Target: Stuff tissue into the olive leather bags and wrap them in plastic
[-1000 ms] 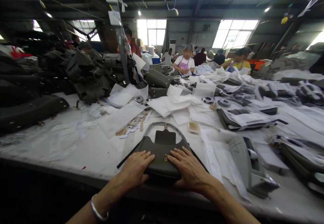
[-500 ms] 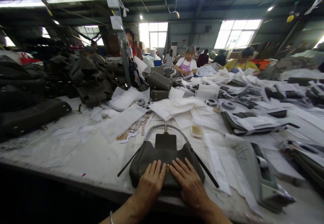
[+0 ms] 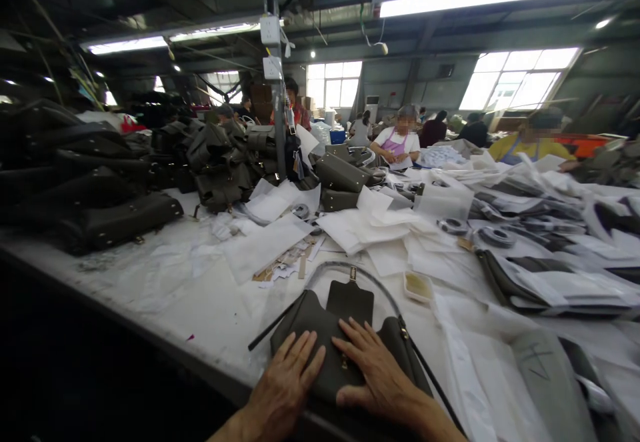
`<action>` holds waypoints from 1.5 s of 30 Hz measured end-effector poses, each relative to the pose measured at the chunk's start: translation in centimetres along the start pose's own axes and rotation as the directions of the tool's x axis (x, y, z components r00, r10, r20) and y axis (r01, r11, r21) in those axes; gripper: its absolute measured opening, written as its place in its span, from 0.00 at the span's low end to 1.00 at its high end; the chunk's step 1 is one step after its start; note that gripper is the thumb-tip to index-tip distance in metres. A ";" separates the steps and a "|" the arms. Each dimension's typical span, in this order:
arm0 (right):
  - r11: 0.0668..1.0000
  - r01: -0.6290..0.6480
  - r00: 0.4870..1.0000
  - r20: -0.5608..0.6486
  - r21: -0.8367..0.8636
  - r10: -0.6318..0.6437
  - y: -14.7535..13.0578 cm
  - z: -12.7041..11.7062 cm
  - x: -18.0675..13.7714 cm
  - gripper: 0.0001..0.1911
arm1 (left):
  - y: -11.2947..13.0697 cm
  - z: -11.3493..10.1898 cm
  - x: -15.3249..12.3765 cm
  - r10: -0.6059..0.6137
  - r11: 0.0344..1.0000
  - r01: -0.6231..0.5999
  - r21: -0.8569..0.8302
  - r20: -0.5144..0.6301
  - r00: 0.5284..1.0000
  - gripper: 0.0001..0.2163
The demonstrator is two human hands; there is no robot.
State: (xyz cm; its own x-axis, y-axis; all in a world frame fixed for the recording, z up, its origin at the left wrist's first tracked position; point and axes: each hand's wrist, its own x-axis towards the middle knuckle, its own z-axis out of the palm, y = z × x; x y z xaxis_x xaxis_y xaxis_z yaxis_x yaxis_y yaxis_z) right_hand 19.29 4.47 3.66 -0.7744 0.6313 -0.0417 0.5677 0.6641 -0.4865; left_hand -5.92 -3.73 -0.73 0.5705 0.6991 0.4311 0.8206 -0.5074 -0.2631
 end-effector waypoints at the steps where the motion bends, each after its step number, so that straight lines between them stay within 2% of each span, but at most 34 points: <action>1: 1.000 0.020 1.000 -0.016 -0.021 -0.021 0.0 0.5 -0.4 0.43 | -0.1 0.0 -0.5 -0.030 0.999 0.030 -0.017 0.003 1.000 0.34; 3: 0.993 0.065 0.993 -0.089 -0.102 -0.074 0.1 1.5 -0.9 0.46 | -0.2 0.4 -1.2 -0.056 0.998 0.054 -0.035 -0.043 0.998 0.39; 5: 0.959 0.149 0.963 -0.186 -0.243 -0.196 0.3 2.2 -0.9 0.47 | -0.3 0.8 -1.6 -0.025 0.999 0.022 -0.030 -0.104 0.994 0.41; 7: 0.863 0.271 0.892 -0.226 -0.425 -0.391 0.7 2.5 -0.5 0.43 | -0.7 0.9 -1.9 0.000 0.999 -0.004 -0.034 -0.127 0.992 0.39; 9: 0.725 0.363 0.801 -0.202 -0.585 -0.564 1.2 2.5 0.1 0.38 | -1.4 0.5 -2.1 -0.021 0.996 0.010 -0.087 -0.122 0.992 0.38; 11: 0.621 0.390 0.731 -0.181 -0.680 -0.658 1.9 2.5 0.8 0.35 | -2.8 -0.4 -1.9 -0.051 0.975 0.023 -0.221 -0.120 0.991 0.32; 13: 0.587 0.385 0.700 -0.190 -0.712 -0.689 2.6 2.7 1.3 0.34 | -5.2 -1.3 -0.9 -0.123 0.922 0.084 -0.377 -0.081 0.989 0.24; 14: 0.593 0.385 0.700 -0.195 -0.707 -0.687 2.9 2.8 1.4 0.34 | -6.8 -1.6 -0.2 -0.189 0.891 0.155 -0.426 -0.039 0.981 0.22; 15: 0.609 0.392 0.706 -0.200 -0.689 -0.680 3.2 3.0 1.5 0.34 | -8.6 -1.8 0.6 -0.286 0.872 0.289 -0.396 0.069 0.956 0.21; 16: 0.635 0.399 0.721 -0.202 -0.661 -0.663 3.4 3.2 1.5 0.35 | -10.7 -1.8 1.5 -0.398 0.856 0.431 -0.285 0.169 0.902 0.18; 17: 0.664 0.407 0.742 -0.196 -0.628 -0.641 3.6 3.3 1.4 0.35 | -12.8 -1.6 2.4 -0.504 0.822 0.547 -0.158 0.244 0.828 0.15; 18: 0.690 0.412 0.766 -0.185 -0.595 -0.616 3.7 3.3 1.3 0.35 | -14.9 -1.2 3.2 -0.553 0.799 0.592 -0.104 0.259 0.792 0.13; 20: 0.735 0.412 0.812 -0.149 -0.538 -0.564 3.8 3.2 1.1 0.34 | -18.5 -0.1 4.3 -0.599 0.770 0.637 -0.041 0.299 0.743 0.15; 22: 0.777 0.405 0.851 -0.112 -0.482 -0.513 3.6 3.0 0.9 0.35 | -20.9 1.4 4.9 -0.616 0.750 0.661 0.002 0.364 0.698 0.16; 26: 0.857 0.367 0.900 -0.095 -0.362 -0.425 2.7 2.5 0.5 0.36 | -22.8 3.2 5.1 -0.625 0.719 0.693 0.051 0.483 0.613 0.15; 29: 0.901 0.317 0.928 -0.099 -0.296 -0.359 1.9 2.1 0.0 0.36 | -24.0 2.4 5.2 -0.647 0.692 0.719 0.065 0.497 0.578 0.15; 33: 0.944 0.250 0.961 -0.066 -0.214 -0.269 0.7 1.5 -0.8 0.34 | -25.9 -1.6 6.8 -0.712 0.647 0.760 0.065 0.409 0.571 0.13; 35: 0.962 0.217 0.973 -0.043 -0.165 -0.226 0.1 1.1 -1.1 0.33 | -25.3 -3.9 8.3 -0.748 0.628 0.776 0.062 0.322 0.580 0.18; 37: 0.974 0.193 0.980 -0.032 -0.116 -0.197 -0.5 0.7 -1.2 0.31 | -22.5 -5.8 10.0 -0.735 0.660 0.751 0.025 0.232 0.637 0.25; 38: 0.978 0.186 0.981 -0.033 -0.097 -0.190 -0.7 0.5 -1.2 0.31 | -20.3 -6.6 10.6 -0.686 0.712 0.701 -0.023 0.187 0.703 0.27; 39: 0.980 0.181 0.982 -0.036 -0.084 -0.184 -0.9 0.3 -1.2 0.30 | -17.7 -7.2 11.0 -0.555 0.816 0.563 -0.126 0.096 0.826 0.27; 40: 0.981 0.175 0.983 -0.037 -0.078 -0.179 -1.1 0.2 -1.2 0.30 | -14.9 -7.6 11.2 -0.378 0.903 0.377 -0.207 0.039 0.925 0.27; 41: 0.984 0.163 0.985 -0.038 -0.075 -0.166 -1.3 0.1 -1.2 0.30 | -12.0 -7.7 11.1 -0.209 0.947 0.205 -0.247 0.013 0.978 0.26; 42: 0.987 0.143 0.989 -0.037 -0.071 -0.146 -1.5 0.1 -1.2 0.29 | -9.2 -7.7 10.7 -0.071 0.962 0.075 -0.263 0.025 0.997 0.24; 43: 0.991 0.120 0.992 -0.034 -0.065 -0.122 -1.7 0.2 -1.3 0.29 | -6.7 -7.4 10.1 0.024 0.963 -0.004 -0.271 0.071 0.997 0.21; 45: 0.996 0.072 0.997 -0.025 -0.045 -0.073 -2.0 0.4 -1.4 0.31 | -2.9 -6.5 8.5 0.100 0.961 -0.039 -0.275 0.210 0.973 0.18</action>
State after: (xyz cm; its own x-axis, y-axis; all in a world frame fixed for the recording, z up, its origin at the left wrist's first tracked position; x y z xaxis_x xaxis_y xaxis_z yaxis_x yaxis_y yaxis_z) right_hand 19.17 2.11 4.36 -0.8068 0.5907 0.0156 0.5223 0.7253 -0.4484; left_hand -3.66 0.41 9.33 0.6441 0.7350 0.2121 0.7563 -0.6535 -0.0321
